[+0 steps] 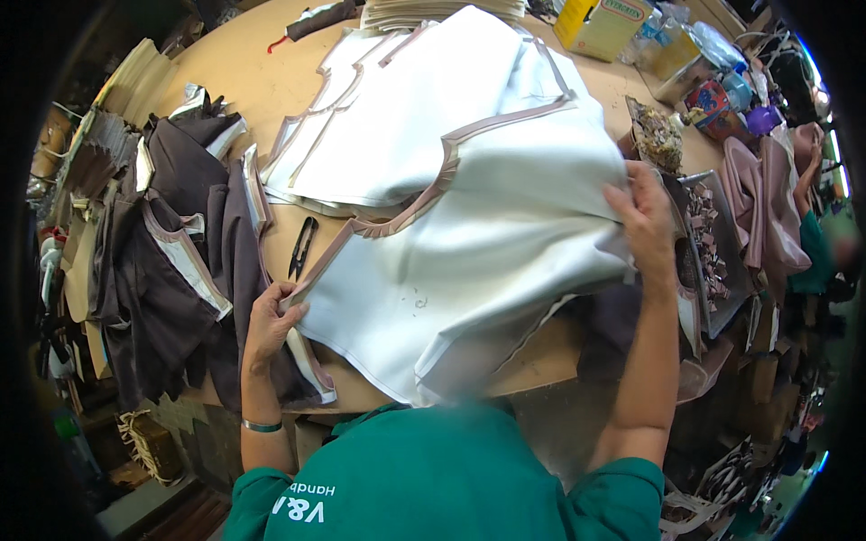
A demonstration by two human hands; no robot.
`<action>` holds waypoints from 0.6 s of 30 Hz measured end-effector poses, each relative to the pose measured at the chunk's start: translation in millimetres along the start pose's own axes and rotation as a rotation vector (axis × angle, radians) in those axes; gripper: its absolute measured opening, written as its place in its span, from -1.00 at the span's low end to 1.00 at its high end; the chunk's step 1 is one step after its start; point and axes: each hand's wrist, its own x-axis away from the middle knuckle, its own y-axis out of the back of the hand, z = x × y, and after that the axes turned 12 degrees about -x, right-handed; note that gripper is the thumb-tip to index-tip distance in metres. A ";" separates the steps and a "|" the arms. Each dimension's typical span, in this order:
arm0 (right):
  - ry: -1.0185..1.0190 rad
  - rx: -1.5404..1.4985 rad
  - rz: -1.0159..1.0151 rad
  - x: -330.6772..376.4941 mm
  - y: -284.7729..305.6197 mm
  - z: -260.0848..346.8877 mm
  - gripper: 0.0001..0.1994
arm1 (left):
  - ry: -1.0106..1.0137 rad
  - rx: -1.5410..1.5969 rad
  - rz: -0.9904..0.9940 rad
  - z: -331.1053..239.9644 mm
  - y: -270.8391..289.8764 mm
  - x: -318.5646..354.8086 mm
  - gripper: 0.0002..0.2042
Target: The person assembles a handbag by hand, inserting a dark fabric lining into a light-colored outer shell and aligning the edges. They then fold and tuck the lining into the bag's interior, smooth the seams, and handle various fabric pieces and a plastic basket of small parts on the table.
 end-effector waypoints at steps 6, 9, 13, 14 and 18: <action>-0.008 -0.245 -0.024 15.8 23.3 62.1 -0.74 | -0.247 0.104 -0.137 -70.1 52.3 -14.1 -0.70; -0.054 -0.299 -0.018 10.6 18.4 63.6 -0.65 | -0.246 0.105 -0.089 -75.9 81.3 -31.9 -0.64; -0.117 -0.157 -0.006 -7.9 -2.1 16.7 -0.72 | -0.291 0.150 -0.071 -25.0 99.7 -93.2 -0.72; -0.181 -0.136 -0.032 -6.3 6.3 -15.2 -0.71 | -0.311 0.096 -0.046 -31.1 87.9 -103.9 -0.76; -0.326 -0.462 -0.053 3.3 -12.1 -57.4 -0.69 | -0.396 -0.033 0.048 -61.6 95.9 -118.7 -0.81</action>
